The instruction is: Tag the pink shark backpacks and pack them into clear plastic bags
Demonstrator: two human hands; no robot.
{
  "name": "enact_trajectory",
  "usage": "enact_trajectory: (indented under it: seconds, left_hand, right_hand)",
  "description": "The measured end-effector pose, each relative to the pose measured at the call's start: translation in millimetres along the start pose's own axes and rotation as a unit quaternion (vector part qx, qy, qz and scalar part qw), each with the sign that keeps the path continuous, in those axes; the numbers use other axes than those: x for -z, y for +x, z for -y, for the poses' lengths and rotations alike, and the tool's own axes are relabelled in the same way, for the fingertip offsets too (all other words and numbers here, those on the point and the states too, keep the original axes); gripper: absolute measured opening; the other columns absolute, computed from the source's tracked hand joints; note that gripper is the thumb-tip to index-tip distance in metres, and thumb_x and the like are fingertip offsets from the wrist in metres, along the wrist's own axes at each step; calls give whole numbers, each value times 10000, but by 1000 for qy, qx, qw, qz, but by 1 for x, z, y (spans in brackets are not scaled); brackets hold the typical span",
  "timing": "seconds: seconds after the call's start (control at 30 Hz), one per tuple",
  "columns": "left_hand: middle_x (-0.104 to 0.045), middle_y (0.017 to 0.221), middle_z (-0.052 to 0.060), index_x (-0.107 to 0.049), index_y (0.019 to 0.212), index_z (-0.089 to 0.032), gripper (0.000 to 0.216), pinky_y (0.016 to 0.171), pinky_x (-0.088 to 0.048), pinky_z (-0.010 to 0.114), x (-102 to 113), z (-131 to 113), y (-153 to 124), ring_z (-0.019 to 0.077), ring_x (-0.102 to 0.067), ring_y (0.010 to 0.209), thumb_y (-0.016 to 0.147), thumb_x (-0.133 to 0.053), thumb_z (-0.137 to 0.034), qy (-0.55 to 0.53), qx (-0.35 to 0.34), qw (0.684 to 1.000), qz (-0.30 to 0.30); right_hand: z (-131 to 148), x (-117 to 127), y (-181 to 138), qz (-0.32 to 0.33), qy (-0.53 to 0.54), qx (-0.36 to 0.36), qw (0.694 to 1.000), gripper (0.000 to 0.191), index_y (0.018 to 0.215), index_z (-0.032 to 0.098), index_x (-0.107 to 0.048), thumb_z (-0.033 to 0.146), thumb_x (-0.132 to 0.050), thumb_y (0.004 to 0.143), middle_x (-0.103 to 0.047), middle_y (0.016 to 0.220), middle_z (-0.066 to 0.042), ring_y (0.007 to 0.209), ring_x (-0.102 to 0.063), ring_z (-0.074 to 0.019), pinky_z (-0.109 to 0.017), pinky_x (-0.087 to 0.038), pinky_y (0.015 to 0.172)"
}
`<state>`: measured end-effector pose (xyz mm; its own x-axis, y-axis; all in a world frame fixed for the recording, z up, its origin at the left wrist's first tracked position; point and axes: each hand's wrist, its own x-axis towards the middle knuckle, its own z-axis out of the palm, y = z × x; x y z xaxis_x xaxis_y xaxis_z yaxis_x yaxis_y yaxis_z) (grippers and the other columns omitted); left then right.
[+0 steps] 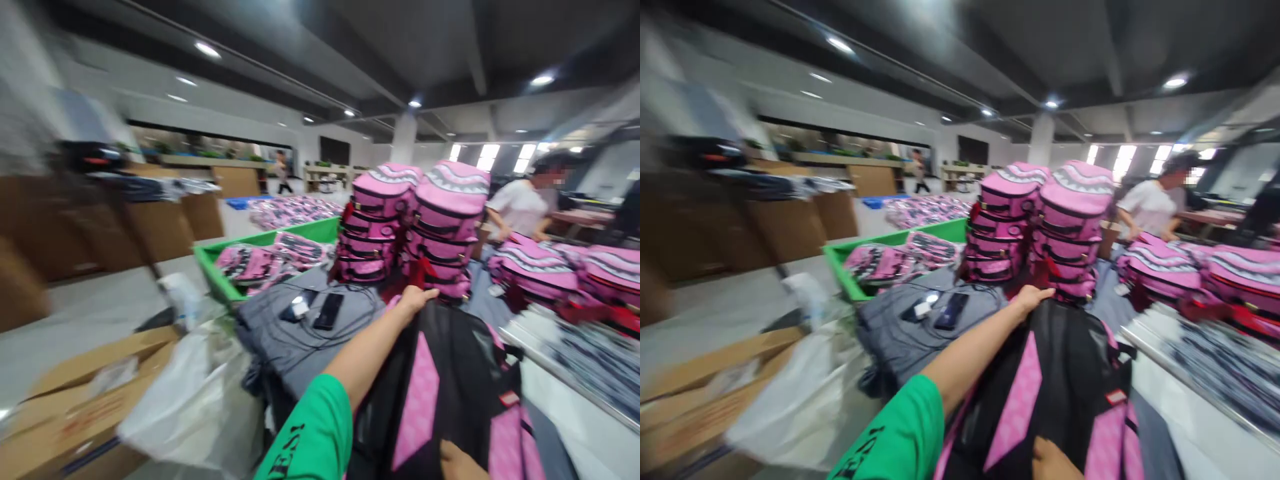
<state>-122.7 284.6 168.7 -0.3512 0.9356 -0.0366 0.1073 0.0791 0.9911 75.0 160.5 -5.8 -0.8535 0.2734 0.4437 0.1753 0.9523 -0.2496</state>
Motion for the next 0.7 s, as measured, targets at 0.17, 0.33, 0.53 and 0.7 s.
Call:
enact_trajectory:
  seconds: [0.17,0.33,0.53,0.7]
  left_hand:
    - [-603,856,96,-535,611,-199,299,938,-445,368,-19,54,10,295,-588,1061,873,-625,-315,166,-97,978,-79]
    - [-609,1125,268,-675,881,-72,370,1059,-398,533,-12,44,14,443,-522,1173,805,-707,-433,305,-172,936,-41]
    - [-368,1534,337,-469,1369,18,568,1175,-238,652,-48,26,-16,456,-276,1454,934,-564,-335,403,-373,836,24]
    - [-688,1212,100,-669,1144,-191,355,1055,-478,443,-102,50,-11,276,-596,1183,799,-614,-131,271,-404,826,285]
  right_hand:
    - [17,96,-27,3,22,-127,992,197,949,285,-681,402,-526,985,-741,904,-60,853,-703,-226,-357,-577,770]
    - [-55,192,-20,-112,-21,-555,824,284,1070,178,-585,411,-439,998,-685,860,-81,777,-673,-228,-371,-521,797]
    - [-138,184,27,-136,74,-636,756,379,975,158,-574,514,-442,978,-534,558,25,442,-540,-152,-247,-434,494]
    - [-103,190,59,-233,20,-523,820,230,905,218,-517,436,-564,847,-486,603,61,539,-482,-134,-231,-374,534]
